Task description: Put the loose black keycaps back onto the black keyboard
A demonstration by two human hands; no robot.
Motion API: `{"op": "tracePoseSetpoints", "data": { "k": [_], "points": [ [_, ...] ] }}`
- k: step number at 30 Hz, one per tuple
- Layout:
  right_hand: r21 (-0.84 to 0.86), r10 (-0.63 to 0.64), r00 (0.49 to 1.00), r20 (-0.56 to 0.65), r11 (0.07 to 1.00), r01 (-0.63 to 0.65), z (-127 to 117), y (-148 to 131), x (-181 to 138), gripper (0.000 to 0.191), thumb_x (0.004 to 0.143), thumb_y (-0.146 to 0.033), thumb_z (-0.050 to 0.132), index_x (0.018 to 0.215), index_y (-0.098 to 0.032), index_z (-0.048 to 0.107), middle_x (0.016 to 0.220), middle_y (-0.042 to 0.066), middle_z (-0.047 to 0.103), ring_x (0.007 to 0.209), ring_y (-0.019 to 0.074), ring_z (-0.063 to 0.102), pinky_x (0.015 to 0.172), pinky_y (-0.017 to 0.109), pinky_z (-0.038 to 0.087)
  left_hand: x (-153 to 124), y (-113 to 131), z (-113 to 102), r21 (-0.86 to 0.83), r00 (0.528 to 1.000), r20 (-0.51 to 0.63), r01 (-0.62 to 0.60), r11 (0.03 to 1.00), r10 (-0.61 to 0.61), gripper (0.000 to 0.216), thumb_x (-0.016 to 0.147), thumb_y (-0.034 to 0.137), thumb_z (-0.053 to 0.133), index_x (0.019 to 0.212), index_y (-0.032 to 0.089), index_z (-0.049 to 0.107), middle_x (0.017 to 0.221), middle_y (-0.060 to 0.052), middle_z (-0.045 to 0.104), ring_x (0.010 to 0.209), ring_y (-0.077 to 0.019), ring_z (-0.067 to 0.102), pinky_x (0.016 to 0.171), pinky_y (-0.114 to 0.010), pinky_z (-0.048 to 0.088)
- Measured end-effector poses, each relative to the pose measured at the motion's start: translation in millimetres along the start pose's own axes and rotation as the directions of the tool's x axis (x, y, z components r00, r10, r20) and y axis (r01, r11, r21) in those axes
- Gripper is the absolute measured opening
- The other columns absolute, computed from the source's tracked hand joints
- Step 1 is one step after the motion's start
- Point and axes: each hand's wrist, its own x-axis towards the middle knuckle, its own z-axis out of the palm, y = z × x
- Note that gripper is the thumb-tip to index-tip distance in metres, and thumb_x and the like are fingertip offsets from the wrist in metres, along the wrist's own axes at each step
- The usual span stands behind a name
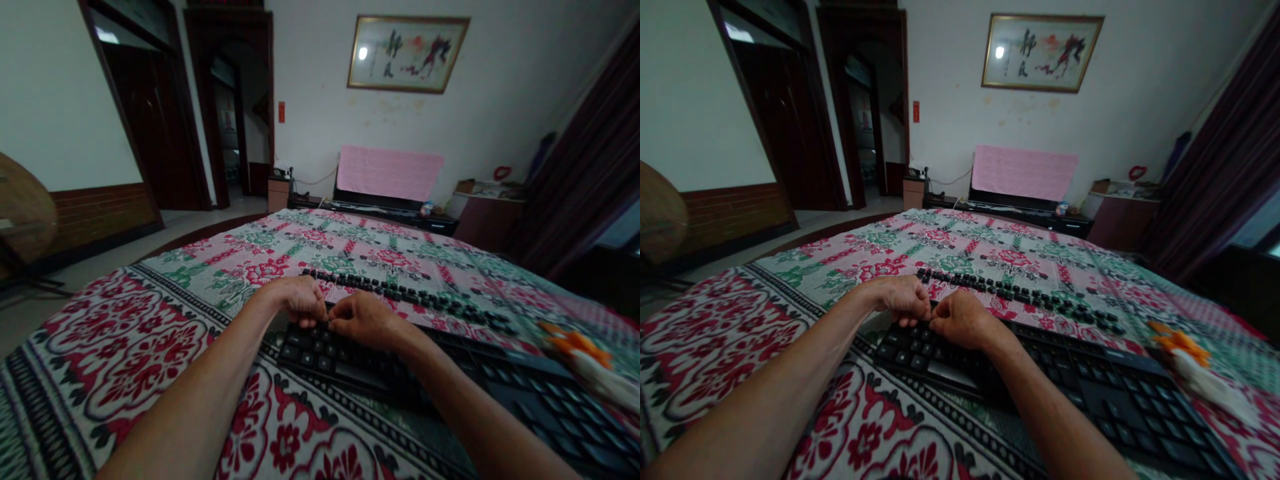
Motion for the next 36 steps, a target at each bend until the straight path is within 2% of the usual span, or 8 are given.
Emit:
{"op": "tracePoseSetpoints", "data": {
  "k": [5, 9, 12, 15, 18, 25, 31, 36],
  "points": [
    [-0.052, 0.033, 0.996, -0.084, 0.998, -0.038, 1, -7, -2, 0.021, 0.062, -0.025, 0.049, 0.071, -0.017, 0.066, 0.059, 0.0, 0.06, 0.049, 0.0084, 0.045, 0.045, 0.019, 0.03, -3, 2, 2, 0.038, 1.0, -0.001, 0.019, 0.999, -0.019, 0.012, 0.056, 0.024, 0.051, 0.064, 0.016, 0.056, 0.05, 0.004, 0.055, 0.042, -0.0067, 0.047, 0.041, -0.018, 0.038],
    [-0.086, 0.059, 0.994, -0.096, 0.994, -0.067, 2, -11, -3, 0.019, 0.062, -0.024, 0.049, 0.069, -0.017, 0.065, 0.058, 0.001, 0.06, 0.049, 0.009, 0.047, 0.045, 0.019, 0.031, -2, -1, 1, 0.048, 1.0, 0.022, 0.005, 0.999, -0.006, 0.015, 0.058, 0.026, 0.051, 0.068, 0.017, 0.056, 0.052, 0.005, 0.055, 0.044, -0.0064, 0.049, 0.042, -0.016, 0.038],
    [-0.118, 0.041, 0.993, -0.11, 0.991, -0.054, 4, -11, -3, 0.018, 0.062, -0.024, 0.048, 0.065, -0.016, 0.065, 0.057, 0.001, 0.059, 0.049, 0.0091, 0.047, 0.045, 0.019, 0.03, 0, -3, -1, 0.046, 0.998, 0.061, -0.006, 0.999, 0.003, 0.016, 0.058, 0.028, 0.052, 0.07, 0.017, 0.055, 0.052, 0.005, 0.054, 0.045, -0.0058, 0.049, 0.042, -0.015, 0.037],
    [-0.128, -0.001, 0.994, -0.111, 0.992, -0.014, 4, -8, -4, 0.018, 0.062, -0.023, 0.048, 0.065, -0.016, 0.064, 0.056, 0.001, 0.058, 0.049, 0.0088, 0.045, 0.044, 0.019, 0.029, 1, -5, -1, 0.037, 0.999, 0.051, -0.02, 0.999, 0.018, 0.016, 0.058, 0.028, 0.053, 0.069, 0.016, 0.055, 0.052, 0.005, 0.053, 0.043, -0.0058, 0.048, 0.04, -0.015, 0.036],
    [-0.074, -0.008, 0.996, -0.084, 0.997, 0.002, 3, -6, -4, 0.019, 0.063, -0.025, 0.047, 0.066, -0.016, 0.063, 0.056, 0.0, 0.057, 0.048, 0.0077, 0.044, 0.043, 0.018, 0.028, 1, -7, -1, 0.001, 0.998, 0.042, -0.052, 0.999, 0.052, 0.017, 0.058, 0.029, 0.053, 0.069, 0.016, 0.056, 0.053, 0.004, 0.054, 0.043, -0.0063, 0.049, 0.04, -0.016, 0.036],
    [0.046, 0.057, 0.998, -0.007, 0.997, -0.056, -2, -6, -4, 0.019, 0.062, -0.026, 0.046, 0.063, -0.013, 0.06, 0.048, -0.003, 0.044, 0.042, 0.0049, 0.033, 0.038, 0.017, 0.023, 0, -10, -3, -0.07, 0.993, 0.048, -0.107, 0.992, 0.111, 0.016, 0.06, 0.029, 0.053, 0.07, 0.017, 0.057, 0.053, 0.005, 0.055, 0.045, -0.0059, 0.049, 0.04, -0.016, 0.036],
    [0.179, 0.003, 0.996, 0.088, 0.984, -0.019, -9, 4, -2, 0.022, 0.066, -0.031, 0.043, 0.061, -0.013, 0.056, 0.05, -0.004, 0.039, 0.042, 0.0045, 0.026, 0.04, 0.018, 0.022, 0, -9, -2, -0.098, 0.996, 0.007, -0.091, 0.991, 0.092, 0.018, 0.058, 0.031, 0.054, 0.067, 0.015, 0.057, 0.054, 0.003, 0.056, 0.044, -0.0062, 0.049, 0.039, -0.016, 0.036],
    [0.2, 0.013, 0.991, 0.135, 0.979, -0.04, -12, 6, -3, 0.025, 0.068, -0.033, 0.042, 0.06, -0.013, 0.055, 0.049, -0.004, 0.036, 0.042, 0.0045, 0.024, 0.039, 0.019, 0.02, 2, -9, -2, -0.109, 0.996, 0.002, -0.083, 0.991, 0.084, 0.018, 0.058, 0.031, 0.054, 0.066, 0.015, 0.057, 0.053, 0.004, 0.056, 0.043, -0.0061, 0.049, 0.039, -0.017, 0.037]
  ]
}}
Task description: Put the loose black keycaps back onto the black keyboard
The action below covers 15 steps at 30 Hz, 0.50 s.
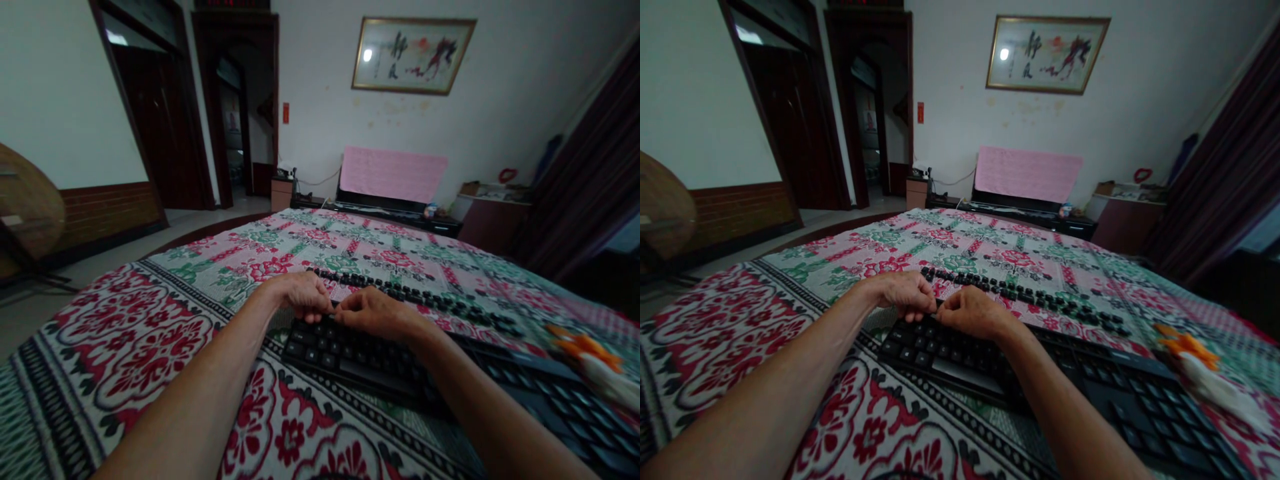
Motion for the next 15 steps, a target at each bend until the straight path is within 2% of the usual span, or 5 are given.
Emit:
{"op": "tracePoseSetpoints", "data": {
  "k": [8, 15],
  "points": [
    [-0.016, 0.009, 0.999, -0.036, 1.0, -0.01, 3.8, -8.9, -2.6, 0.022, 0.066, -0.03, 0.045, 0.059, -0.013, 0.056, 0.049, -0.004, 0.039, 0.043, 0.0046, 0.027, 0.04, 0.018, 0.022, -3.8, 4.6, 1.2, 0.035, 1.0, -0.001, 0.029, 0.999, -0.029, 0.016, 0.057, 0.03, 0.055, 0.064, 0.016, 0.057, 0.052, 0.004, 0.056, 0.044, -0.0062, 0.049, 0.039, -0.016, 0.036],
    [-0.06, -0.002, 0.999, -0.051, 0.998, -0.001, 5.5, -6.4, -0.6, 0.023, 0.065, -0.03, 0.047, 0.068, -0.013, 0.062, 0.052, -0.003, 0.046, 0.044, 0.0048, 0.031, 0.042, 0.018, 0.025, -3.3, 4.0, 0.3, 0.081, 0.999, -0.007, 0.041, 0.996, -0.04, 0.017, 0.056, 0.03, 0.054, 0.067, 0.017, 0.059, 0.054, 0.004, 0.057, 0.046, -0.0075, 0.051, 0.04, -0.017, 0.038]
  ]
}}
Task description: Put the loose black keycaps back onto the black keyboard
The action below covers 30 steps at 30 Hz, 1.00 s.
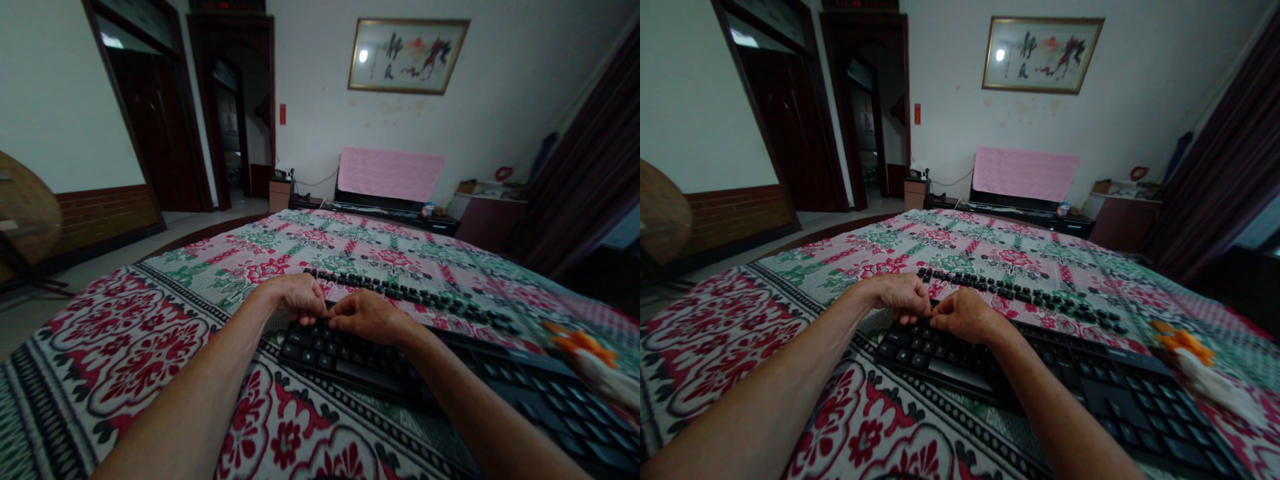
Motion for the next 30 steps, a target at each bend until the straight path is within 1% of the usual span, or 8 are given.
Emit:
{"op": "tracePoseSetpoints", "data": {
  "k": [4, 8, 13, 17, 20, 27, 30],
  "points": [
    [-0.024, -0.022, 1.0, -0.017, 0.999, 0.022, 3, 3, 2, 0.023, 0.065, -0.029, 0.047, 0.068, -0.013, 0.063, 0.052, -0.004, 0.046, 0.044, 0.0048, 0.031, 0.042, 0.017, 0.025, -2, 2, 0, 0.036, 1.0, -0.003, 0.022, 0.999, -0.022, 0.018, 0.056, 0.03, 0.054, 0.068, 0.017, 0.059, 0.053, 0.004, 0.056, 0.045, -0.008, 0.05, 0.04, -0.017, 0.037],
    [-0.084, 0.007, 0.999, -0.052, 0.996, -0.011, 5, 1, 4, 0.023, 0.063, -0.03, 0.048, 0.068, -0.014, 0.064, 0.051, -0.004, 0.048, 0.043, 0.005, 0.033, 0.041, 0.018, 0.025, -5, 7, 0, 0.089, 0.998, -0.006, 0.065, 0.994, -0.065, 0.019, 0.054, 0.03, 0.056, 0.068, 0.017, 0.059, 0.052, 0.004, 0.056, 0.045, -0.0074, 0.049, 0.041, -0.017, 0.037],
    [-0.147, 0.023, 0.995, -0.098, 0.988, -0.037, 7, -1, 5, 0.022, 0.06, -0.028, 0.05, 0.069, -0.015, 0.066, 0.052, -0.003, 0.053, 0.044, 0.0056, 0.037, 0.04, 0.018, 0.026, -2, 7, 1, 0.076, 0.998, 0.014, 0.067, 0.995, -0.068, 0.018, 0.052, 0.03, 0.058, 0.066, 0.018, 0.058, 0.052, 0.004, 0.057, 0.047, -0.0084, 0.052, 0.042, -0.017, 0.039],
    [-0.075, 0.024, 0.995, -0.1, 0.997, -0.031, 7, 1, 5, 0.024, 0.062, -0.029, 0.049, 0.073, -0.015, 0.066, 0.055, -0.002, 0.056, 0.044, 0.0058, 0.038, 0.041, 0.017, 0.028, 0, 2, 0, 0.07, 0.996, 0.05, 0.065, 0.995, -0.069, 0.017, 0.053, 0.026, 0.057, 0.068, 0.018, 0.059, 0.053, 0.004, 0.056, 0.045, -0.008, 0.051, 0.04, -0.017, 0.038],
    [-0.057, 0.008, 0.995, -0.098, 0.998, -0.013, 7, 2, 5, 0.025, 0.062, -0.029, 0.048, 0.073, -0.014, 0.066, 0.055, -0.001, 0.056, 0.044, 0.0059, 0.038, 0.04, 0.017, 0.028, 0, 0, 0, 0.07, 0.996, 0.035, 0.082, 0.994, -0.084, 0.019, 0.054, 0.026, 0.056, 0.071, 0.018, 0.059, 0.054, 0.003, 0.057, 0.046, -0.0076, 0.051, 0.04, -0.016, 0.038],
    [-0.217, -0.024, 0.99, -0.136, 0.976, -0.006, 7, -5, 5, 0.021, 0.061, -0.023, 0.047, 0.066, -0.016, 0.067, 0.05, -0.001, 0.055, 0.044, 0.0074, 0.04, 0.041, 0.018, 0.026, 3, 6, 5, 0.076, 0.995, -0.004, 0.104, 0.992, -0.104, 0.014, 0.053, 0.024, 0.055, 0.063, 0.015, 0.057, 0.053, 0.001, 0.055, 0.043, -0.0081, 0.049, 0.037, -0.017, 0.037],
    [-0.251, -0.079, 0.985, -0.151, 0.967, 0.04, 9, -5, 3, 0.022, 0.063, -0.021, 0.044, 0.063, -0.014, 0.065, 0.048, -0.001, 0.052, 0.045, 0.0073, 0.04, 0.041, 0.018, 0.025, 5, 4, 7, 0.091, 0.994, -0.012, 0.107, 0.99, -0.106, 0.013, 0.053, 0.022, 0.054, 0.063, 0.015, 0.058, 0.051, 0.001, 0.054, 0.043, -0.0088, 0.05, 0.036, -0.017, 0.037]
  ]
}}
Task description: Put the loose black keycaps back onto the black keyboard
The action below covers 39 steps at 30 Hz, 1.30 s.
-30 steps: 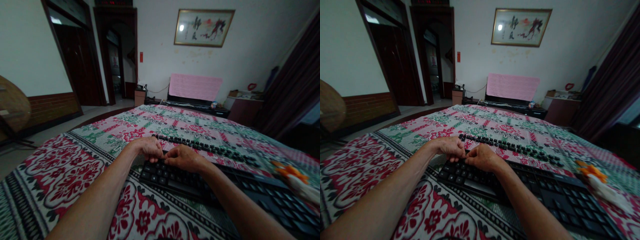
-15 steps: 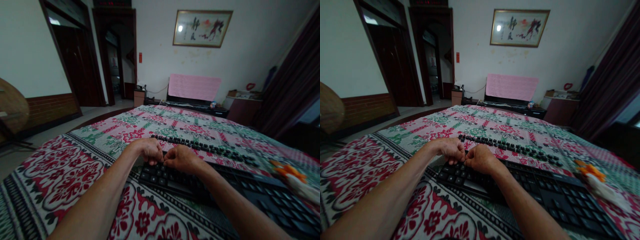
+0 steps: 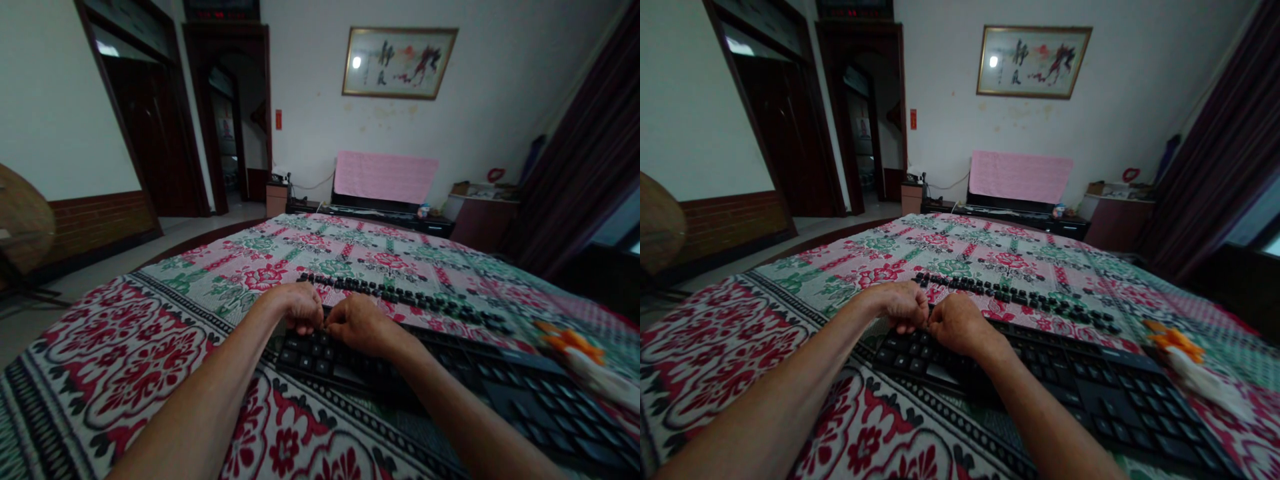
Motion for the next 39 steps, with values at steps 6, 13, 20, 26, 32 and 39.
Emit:
{"op": "tracePoseSetpoints", "data": {
  "k": [6, 13, 20, 26, 32, 39],
  "points": [
    [0.012, -0.064, 0.998, -0.021, 0.998, 0.064, -3, 7, -4, 0.028, 0.069, -0.023, 0.039, 0.057, -0.012, 0.062, 0.046, -0.003, 0.046, 0.042, 0.0056, 0.034, 0.041, 0.018, 0.023, -5, -16, -17, -0.22, 0.971, -0.124, -0.226, 0.949, 0.202, 0.02, 0.058, 0.025, 0.053, 0.074, 0.014, 0.058, 0.05, 0.003, 0.053, 0.036, -0.0038, 0.043, 0.034, -0.014, 0.032],
    [-0.094, -0.077, 0.964, -0.255, 0.994, 0.055, -2, 14, 29, 0.027, 0.072, -0.022, 0.039, 0.072, -0.017, 0.065, 0.067, 0.002, 0.062, 0.059, 0.0111, 0.05, 0.057, 0.02, 0.033, 21, -47, -28, -0.247, 0.722, -0.691, -0.195, 0.949, -0.031, 0.023, 0.063, 0.026, 0.047, 0.078, 0.014, 0.059, 0.047, 0.002, 0.052, 0.038, -0.0057, 0.047, 0.037, -0.015, 0.033],
    [-0.213, 0.041, 0.968, -0.248, 0.972, -0.096, 17, 19, 84, 0.029, 0.071, -0.024, 0.043, 0.093, -0.025, 0.06, 0.077, 0.002, 0.064, 0.072, 0.0137, 0.054, 0.064, 0.022, 0.035, 49, -68, -17, -0.076, 0.683, -0.729, -0.136, 0.988, 0.038, 0.024, 0.063, 0.021, 0.046, 0.079, 0.019, 0.063, 0.052, 0.001, 0.058, 0.048, -0.008, 0.053, 0.048, -0.017, 0.039],
    [-0.338, 0.086, 0.97, -0.229, 0.927, -0.162, 22, 21, 96, 0.028, 0.07, -0.028, 0.043, 0.091, -0.026, 0.061, 0.08, 0.004, 0.062, 0.079, 0.0173, 0.054, 0.067, 0.025, 0.037, 52, -71, -18, 0.007, 0.669, -0.739, -0.102, 0.995, 0.074, 0.023, 0.062, 0.021, 0.047, 0.077, 0.02, 0.064, 0.061, 0.0, 0.062, 0.057, -0.0104, 0.055, 0.054, -0.019, 0.04],
    [-0.377, 0.189, 0.96, -0.208, 0.89, -0.257, 25, 20, 102, 0.027, 0.068, -0.028, 0.043, 0.086, -0.022, 0.063, 0.083, 0.009, 0.061, 0.079, 0.0202, 0.055, 0.065, 0.028, 0.039, 46, -67, -17, 0.01, 0.686, -0.724, -0.098, 0.995, 0.074, 0.022, 0.062, 0.024, 0.047, 0.074, 0.021, 0.064, 0.058, 0.001, 0.061, 0.057, -0.0108, 0.055, 0.054, -0.019, 0.04],
    [-0.38, 0.199, 0.955, -0.22, 0.884, -0.272, 24, 19, 102, 0.027, 0.064, -0.029, 0.047, 0.081, -0.017, 0.064, 0.083, 0.012, 0.061, 0.077, 0.021, 0.055, 0.062, 0.027, 0.04, 37, -57, -19, -0.031, 0.726, -0.685, -0.112, 0.993, 0.061, 0.02, 0.061, 0.025, 0.048, 0.071, 0.018, 0.064, 0.055, 0.0, 0.06, 0.05, -0.0097, 0.053, 0.048, -0.018, 0.038]
  ]
}}
